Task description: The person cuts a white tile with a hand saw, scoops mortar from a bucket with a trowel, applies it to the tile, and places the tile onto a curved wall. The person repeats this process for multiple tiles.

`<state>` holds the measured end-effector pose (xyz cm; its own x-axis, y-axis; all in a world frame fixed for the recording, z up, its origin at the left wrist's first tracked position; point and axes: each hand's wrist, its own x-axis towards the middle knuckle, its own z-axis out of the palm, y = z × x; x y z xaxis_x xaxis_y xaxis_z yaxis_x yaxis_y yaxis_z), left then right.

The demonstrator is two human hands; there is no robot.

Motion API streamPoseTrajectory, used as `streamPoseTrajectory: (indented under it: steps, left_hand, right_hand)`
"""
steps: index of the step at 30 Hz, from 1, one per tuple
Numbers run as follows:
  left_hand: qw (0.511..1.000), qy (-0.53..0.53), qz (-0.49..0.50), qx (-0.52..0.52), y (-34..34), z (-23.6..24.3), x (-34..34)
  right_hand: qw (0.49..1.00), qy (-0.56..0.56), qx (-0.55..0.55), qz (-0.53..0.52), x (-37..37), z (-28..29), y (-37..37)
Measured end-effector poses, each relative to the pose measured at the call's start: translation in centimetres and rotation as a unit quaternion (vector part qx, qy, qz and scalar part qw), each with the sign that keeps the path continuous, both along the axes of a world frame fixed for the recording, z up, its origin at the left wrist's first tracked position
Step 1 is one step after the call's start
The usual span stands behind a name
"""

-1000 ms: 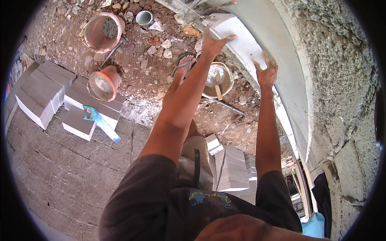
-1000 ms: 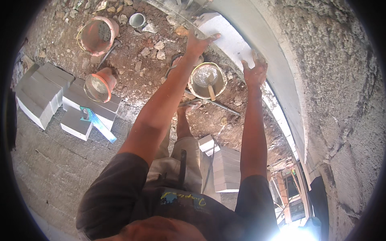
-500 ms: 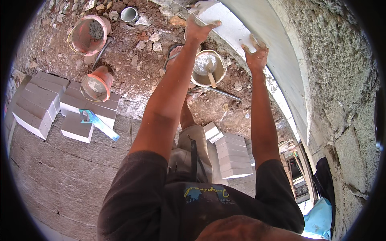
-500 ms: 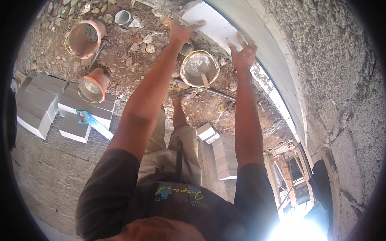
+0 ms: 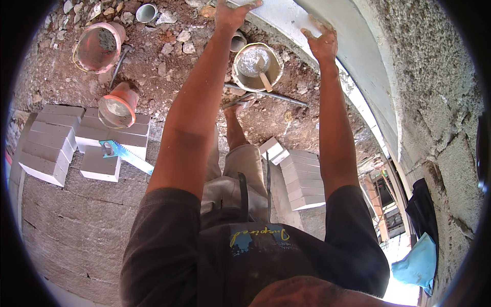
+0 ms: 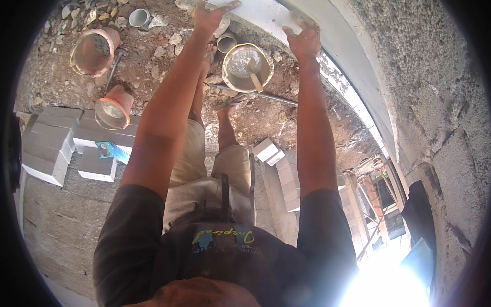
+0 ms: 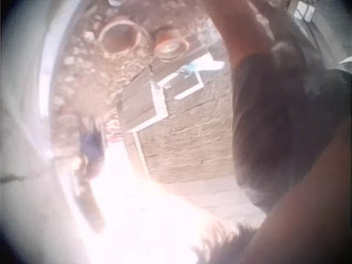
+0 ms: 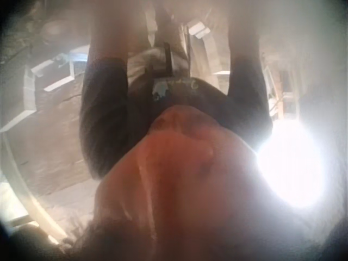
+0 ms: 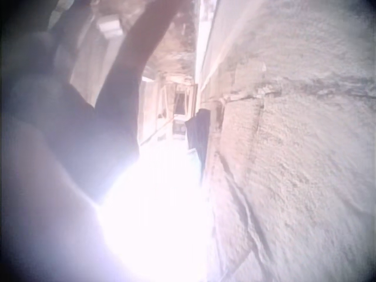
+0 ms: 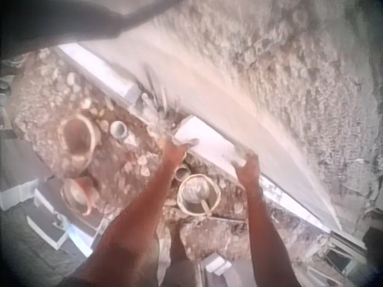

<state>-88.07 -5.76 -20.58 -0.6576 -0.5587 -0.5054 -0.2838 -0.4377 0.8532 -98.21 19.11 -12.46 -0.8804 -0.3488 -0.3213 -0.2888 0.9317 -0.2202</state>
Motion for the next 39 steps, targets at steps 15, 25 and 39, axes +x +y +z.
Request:
streamPoseTrajectory:
  steps: [15, 25, 39]
  left_hand:
    - [0.991, -0.085, -0.099, -0.019, -1.2, -0.5, 0.2]
    - [0.987, -0.129, -0.087, -0.027, -1.3, -0.5, 0.3]
    - [0.986, -0.135, -0.082, -0.053, -1.1, -1.4, 0.2]
  right_hand:
    - [0.997, 0.055, 0.048, 0.031, -0.6, -3.1, 2.8]
    - [0.997, 0.054, 0.030, 0.047, -0.6, -2.7, 2.7]
    - [0.996, 0.057, 0.038, 0.053, -0.9, -2.7, 2.2]
